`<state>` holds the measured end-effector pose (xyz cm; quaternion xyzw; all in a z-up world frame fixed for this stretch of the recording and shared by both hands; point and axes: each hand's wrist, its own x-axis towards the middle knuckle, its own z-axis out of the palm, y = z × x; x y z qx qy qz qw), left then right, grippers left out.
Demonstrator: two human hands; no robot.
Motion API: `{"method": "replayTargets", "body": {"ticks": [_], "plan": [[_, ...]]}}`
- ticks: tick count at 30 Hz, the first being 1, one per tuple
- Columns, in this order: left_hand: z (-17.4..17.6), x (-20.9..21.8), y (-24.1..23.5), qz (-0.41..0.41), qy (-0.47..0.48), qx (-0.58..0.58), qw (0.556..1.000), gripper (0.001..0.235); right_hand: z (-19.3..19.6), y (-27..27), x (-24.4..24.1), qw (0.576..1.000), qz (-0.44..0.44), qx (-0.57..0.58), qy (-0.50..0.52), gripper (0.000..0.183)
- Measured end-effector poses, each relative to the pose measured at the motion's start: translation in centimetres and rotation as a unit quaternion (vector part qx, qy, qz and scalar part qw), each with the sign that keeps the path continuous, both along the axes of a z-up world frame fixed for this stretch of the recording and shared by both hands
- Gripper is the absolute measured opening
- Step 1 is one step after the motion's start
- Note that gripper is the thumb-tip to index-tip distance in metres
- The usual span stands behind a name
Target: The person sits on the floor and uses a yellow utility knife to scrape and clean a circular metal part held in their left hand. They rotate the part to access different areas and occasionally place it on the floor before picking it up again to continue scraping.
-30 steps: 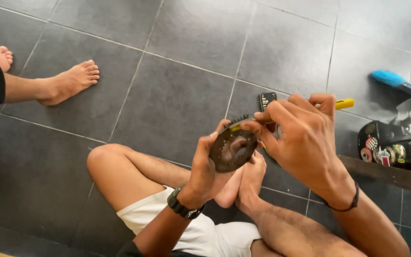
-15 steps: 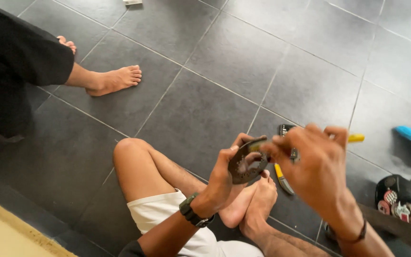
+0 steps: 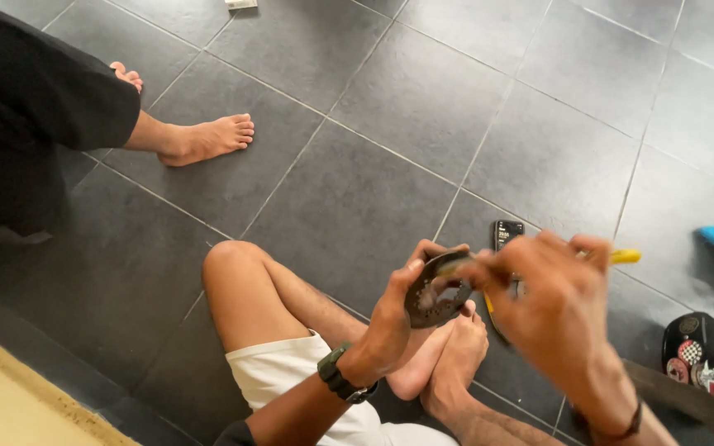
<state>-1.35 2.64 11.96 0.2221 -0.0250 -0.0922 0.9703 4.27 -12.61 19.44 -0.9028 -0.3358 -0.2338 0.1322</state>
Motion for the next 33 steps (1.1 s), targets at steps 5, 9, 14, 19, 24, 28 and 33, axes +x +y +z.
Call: {"method": "replayTargets", "body": {"ticks": [5, 9, 14, 19, 24, 28, 33], "plan": [[0.5, 0.1, 0.2, -0.006, 0.023, -0.041, 0.999, 0.037, 0.2, 0.5, -0.2, 0.999, 0.038, 0.0, 0.008, 0.036], [1.3, -0.1, 0.2, -0.015, 0.056, -0.001, 0.998, 0.039, 0.5, 1.8, -1.9, 0.997, 0.071, -0.017, -0.015, 0.022], [0.6, 0.4, -0.5, -0.013, 0.037, -0.077, 0.996, 0.037, 1.2, 0.6, -0.8, 0.999, 0.029, 0.005, 0.016, 0.031], [0.6, 0.5, -0.3, -0.031, 0.019, -0.08, 0.996, 0.039, 0.6, 0.6, -1.0, 0.998, 0.063, 0.004, 0.029, 0.037], [0.4, 0.5, -0.3, -0.036, 0.052, -0.077, 0.995, 0.035, 0.6, 1.3, -1.8, 0.997, 0.064, -0.033, -0.014, 0.036], [1.1, 0.5, -0.6, -0.021, 0.022, -0.1, 0.995, 0.026, 1.0, 0.1, -0.7, 1.0, -0.012, -0.006, -0.006, 0.039], [0.6, 0.2, -0.2, -0.024, 0.023, -0.044, 0.998, 0.039, 1.2, 0.9, -0.9, 0.999, 0.043, 0.02, 0.013, 0.031]]}}
